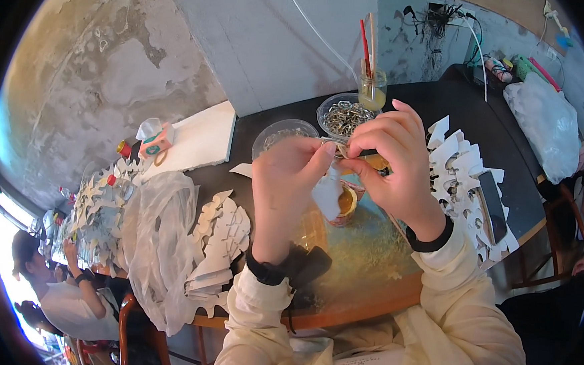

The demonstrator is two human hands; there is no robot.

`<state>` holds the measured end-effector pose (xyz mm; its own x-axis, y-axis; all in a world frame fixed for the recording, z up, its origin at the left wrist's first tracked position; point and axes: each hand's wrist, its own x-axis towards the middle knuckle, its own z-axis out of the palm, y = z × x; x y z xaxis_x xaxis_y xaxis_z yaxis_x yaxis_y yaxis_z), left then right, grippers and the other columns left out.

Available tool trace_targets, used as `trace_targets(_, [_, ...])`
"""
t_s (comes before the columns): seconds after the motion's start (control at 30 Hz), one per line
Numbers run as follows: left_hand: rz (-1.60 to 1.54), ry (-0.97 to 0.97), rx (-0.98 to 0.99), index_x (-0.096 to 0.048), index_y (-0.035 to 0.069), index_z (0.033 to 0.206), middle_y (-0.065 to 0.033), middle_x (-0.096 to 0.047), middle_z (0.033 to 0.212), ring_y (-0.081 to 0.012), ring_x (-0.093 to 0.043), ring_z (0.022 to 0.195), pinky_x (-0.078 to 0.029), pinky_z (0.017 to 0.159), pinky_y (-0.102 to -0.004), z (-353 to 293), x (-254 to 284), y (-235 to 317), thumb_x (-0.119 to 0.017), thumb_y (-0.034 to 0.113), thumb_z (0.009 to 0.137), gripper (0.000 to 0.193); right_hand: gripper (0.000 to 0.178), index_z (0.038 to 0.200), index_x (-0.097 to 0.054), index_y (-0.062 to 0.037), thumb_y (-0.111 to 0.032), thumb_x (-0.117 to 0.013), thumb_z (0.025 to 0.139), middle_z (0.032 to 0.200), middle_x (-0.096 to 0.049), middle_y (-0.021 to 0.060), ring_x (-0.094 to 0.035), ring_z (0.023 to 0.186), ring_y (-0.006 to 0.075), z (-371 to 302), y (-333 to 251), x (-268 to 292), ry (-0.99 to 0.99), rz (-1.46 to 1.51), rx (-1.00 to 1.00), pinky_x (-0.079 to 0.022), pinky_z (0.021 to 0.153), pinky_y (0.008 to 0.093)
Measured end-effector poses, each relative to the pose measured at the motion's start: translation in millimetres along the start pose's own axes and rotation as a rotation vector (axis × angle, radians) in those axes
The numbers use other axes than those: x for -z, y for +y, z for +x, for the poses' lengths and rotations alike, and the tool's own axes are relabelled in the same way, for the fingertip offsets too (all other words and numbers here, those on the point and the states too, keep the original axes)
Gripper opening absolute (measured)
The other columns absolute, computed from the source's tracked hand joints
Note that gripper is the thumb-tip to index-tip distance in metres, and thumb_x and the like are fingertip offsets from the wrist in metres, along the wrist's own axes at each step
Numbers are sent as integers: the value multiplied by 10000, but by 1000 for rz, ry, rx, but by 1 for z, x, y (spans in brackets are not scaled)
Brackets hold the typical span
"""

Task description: Applying glue to white shoe components and attaching metal eyelets.

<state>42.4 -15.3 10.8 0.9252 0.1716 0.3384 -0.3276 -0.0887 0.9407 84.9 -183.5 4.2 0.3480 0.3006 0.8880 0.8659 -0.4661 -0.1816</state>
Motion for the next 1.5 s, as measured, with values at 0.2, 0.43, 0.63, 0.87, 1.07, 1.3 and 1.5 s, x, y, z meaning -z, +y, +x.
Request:
trace_targets(0.2, [-9, 10, 47, -616, -21, 905, -47, -668, 757, -64, -592, 642, -484, 584, -206, -4, -9, 5, -644, 104, 907, 128, 158, 773, -622, -160, -87, -704, 659, 903, -642, -63, -530, 877, 177, -3, 2, -4, 187, -157, 282, -424, 948, 418])
trace_targets(0.43, [-10, 54, -33, -587, -29, 895, -64, -662, 740, -77, -608, 638, -526, 606, -223, -3, -11, 5, -616, 88, 924, 124, 183, 811, -638, -139, -54, -734, 679, 888, -660, -46, -516, 878, 209, -1, 3, -3, 160, -60, 107, -417, 867, 367])
trace_targets(0.63, [77, 103, -147, -561, -33, 852, -70, -662, 745, -72, -610, 658, -545, 603, -233, -5, -12, 2, -617, 55, 919, 124, 282, 920, -754, -219, -66, -732, 684, 886, -654, -91, -502, 850, 195, -2, -9, 0, 163, -219, 122, -388, 880, 380])
trace_targets(0.87, [-88, 83, 31, -560, -16, 846, -77, -657, 730, -81, -607, 636, -518, 584, -231, -9, -13, 11, -615, 84, 915, 134, 271, 780, -759, -254, -43, -706, 618, 823, -618, -115, -455, 830, 193, -8, -9, 0, 227, -145, 77, -356, 874, 388])
trace_targets(1.07, [-17, 143, -190, -556, -16, 811, -63, -663, 671, -46, -594, 590, -441, 532, -189, -12, -12, 10, -667, 68, 878, 154, 306, 740, -758, -229, 17, -709, 565, 823, -619, -103, -470, 823, 200, -7, -9, 1, 205, -60, 78, -386, 802, 358])
trace_targets(1.3, [-12, 153, -203, -557, -9, 799, -62, -671, 658, -43, -594, 585, -443, 534, -184, -10, -8, 9, -685, 67, 864, 162, 212, 761, -745, -172, -108, -810, 569, 775, -590, -51, -519, 811, 190, 0, -24, 5, 159, -139, 59, -337, 1003, 444])
trace_targets(1.5, [52, 70, -211, -556, -17, 801, -58, -669, 657, -42, -606, 606, -456, 545, -186, -10, -8, 10, -686, 67, 866, 168, 206, 742, -734, -173, -125, -802, 553, 765, -584, -58, -519, 801, 189, -2, -12, 9, 167, -285, 168, -346, 986, 411])
